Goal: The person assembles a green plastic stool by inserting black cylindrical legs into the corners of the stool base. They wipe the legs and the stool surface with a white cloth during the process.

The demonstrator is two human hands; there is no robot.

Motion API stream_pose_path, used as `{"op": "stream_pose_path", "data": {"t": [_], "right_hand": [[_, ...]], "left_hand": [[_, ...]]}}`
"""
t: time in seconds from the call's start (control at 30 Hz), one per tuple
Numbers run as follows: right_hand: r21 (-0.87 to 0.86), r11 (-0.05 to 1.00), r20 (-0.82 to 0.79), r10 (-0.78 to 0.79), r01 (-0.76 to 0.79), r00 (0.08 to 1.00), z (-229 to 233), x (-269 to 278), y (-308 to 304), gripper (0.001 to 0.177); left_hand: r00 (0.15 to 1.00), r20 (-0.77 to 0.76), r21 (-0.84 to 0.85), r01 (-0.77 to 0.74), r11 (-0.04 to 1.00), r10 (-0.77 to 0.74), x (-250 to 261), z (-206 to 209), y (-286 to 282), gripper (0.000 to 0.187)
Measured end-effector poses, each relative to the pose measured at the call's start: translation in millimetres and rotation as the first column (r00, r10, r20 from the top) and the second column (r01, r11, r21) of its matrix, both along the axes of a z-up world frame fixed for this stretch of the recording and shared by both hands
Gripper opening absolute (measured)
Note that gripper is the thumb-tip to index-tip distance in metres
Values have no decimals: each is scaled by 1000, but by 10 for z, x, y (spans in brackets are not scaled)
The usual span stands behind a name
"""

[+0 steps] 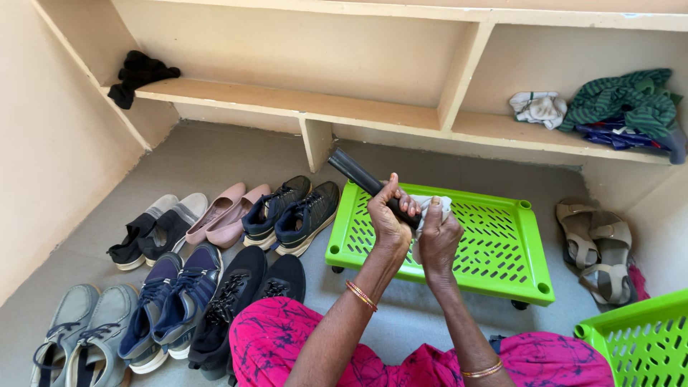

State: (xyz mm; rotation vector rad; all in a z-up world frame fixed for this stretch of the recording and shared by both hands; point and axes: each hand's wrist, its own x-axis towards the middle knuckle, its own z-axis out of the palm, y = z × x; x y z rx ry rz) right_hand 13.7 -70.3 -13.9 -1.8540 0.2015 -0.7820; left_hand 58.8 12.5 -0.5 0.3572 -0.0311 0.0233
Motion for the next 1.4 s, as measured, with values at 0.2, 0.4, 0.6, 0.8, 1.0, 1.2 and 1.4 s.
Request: {"op": "stream_pose_path", "data": {"t": [0.2,0.4,0.6,0.8,1.0,1.2,1.4], "right_hand": [[499,807,49,339,-317,940,-226,151,-256,45],[741,565,104,436,-363,894,-424,100,-454,31],[97,995,-251,21,4,968,-551,-150,-651,54],[-254,902,-342,255,-350,905,-742,253,-899,59],[-491,817,-342,139,-303,929,-1289,617,-976,50],[-748,549,-446,2,-373,895,-1658,713,-674,51],[228,954,-320,260,-193,911,-1329,439,-709,45]], "left_hand": [[983,106,23,145,989,-147,-4,-66,-28,38],[987,119,-154,126,980,-108,97,30,188,41],[999,24,70,20,997,-22,19,257,227,55],[982,152,335,-159,929,113,123,19,131,32],[982,176,418,-141,898,72,318,-306,216,27],[990,135,413,-88,907,35,360,-350,209,28],[988,134,315,-116,942,77,613,-618,269,21]]}}
